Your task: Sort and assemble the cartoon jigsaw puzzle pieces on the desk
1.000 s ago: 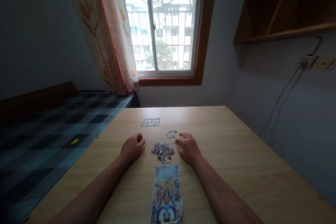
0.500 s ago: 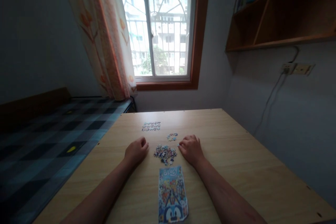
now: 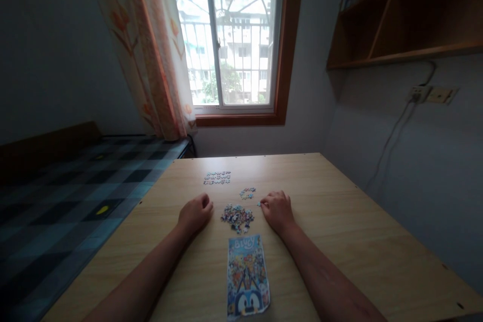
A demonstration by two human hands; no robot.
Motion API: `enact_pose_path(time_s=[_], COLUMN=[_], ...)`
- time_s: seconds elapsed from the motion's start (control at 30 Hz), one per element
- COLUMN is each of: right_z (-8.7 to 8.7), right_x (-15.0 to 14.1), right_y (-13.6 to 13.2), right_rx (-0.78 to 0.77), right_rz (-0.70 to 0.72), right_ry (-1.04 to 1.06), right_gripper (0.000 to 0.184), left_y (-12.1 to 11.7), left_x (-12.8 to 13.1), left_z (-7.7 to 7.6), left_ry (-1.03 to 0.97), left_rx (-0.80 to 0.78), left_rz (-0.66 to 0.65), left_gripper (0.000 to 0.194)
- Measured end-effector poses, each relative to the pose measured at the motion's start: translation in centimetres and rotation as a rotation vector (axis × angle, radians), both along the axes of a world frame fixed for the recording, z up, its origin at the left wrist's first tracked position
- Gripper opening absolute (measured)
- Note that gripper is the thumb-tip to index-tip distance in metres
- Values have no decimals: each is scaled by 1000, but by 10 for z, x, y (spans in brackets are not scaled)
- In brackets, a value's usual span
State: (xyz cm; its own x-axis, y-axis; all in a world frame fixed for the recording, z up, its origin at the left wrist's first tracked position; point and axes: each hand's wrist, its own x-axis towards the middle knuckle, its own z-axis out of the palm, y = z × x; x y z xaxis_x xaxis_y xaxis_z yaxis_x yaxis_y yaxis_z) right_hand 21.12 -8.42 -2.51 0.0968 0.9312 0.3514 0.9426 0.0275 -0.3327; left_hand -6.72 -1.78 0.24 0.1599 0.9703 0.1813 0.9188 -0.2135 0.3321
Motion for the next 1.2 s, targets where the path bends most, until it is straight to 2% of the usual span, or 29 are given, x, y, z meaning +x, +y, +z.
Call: enact_pose_path(time_s=[0.2, 0.37, 0.53, 0.7, 0.9, 1.03, 1.1, 1.2], right_z=[9, 13, 10, 1, -13, -13, -9, -1], right_x=[-8, -10, -2, 10, 9, 6, 3, -12], right_y=[-6, -7, -5, 4, 31, 60, 77, 97], right_rx=[-19, -7, -9, -23, -148, -252, -278, -292], right_rz=[46, 28, -3, -111, -151, -136, -99, 35], right_ry=[-16, -16, -22, -34, -18, 36, 61, 88], right_gripper=[18, 17, 19, 22, 46, 54, 55, 57], left_y=[-6, -6, -4, 1, 4, 3, 2, 2], left_x=[2, 2, 1, 1, 3, 6, 7, 8], left_z=[3, 0, 2, 3, 1, 1, 2, 2], left_ry=[39, 60, 24, 41, 93, 133, 150, 169], left_rx=[39, 49, 12, 1, 9, 8, 9, 10], left_rz=[-25, -28, -1, 15, 26, 19, 12, 0], left_gripper=[17, 17, 17, 17, 18, 17, 18, 20])
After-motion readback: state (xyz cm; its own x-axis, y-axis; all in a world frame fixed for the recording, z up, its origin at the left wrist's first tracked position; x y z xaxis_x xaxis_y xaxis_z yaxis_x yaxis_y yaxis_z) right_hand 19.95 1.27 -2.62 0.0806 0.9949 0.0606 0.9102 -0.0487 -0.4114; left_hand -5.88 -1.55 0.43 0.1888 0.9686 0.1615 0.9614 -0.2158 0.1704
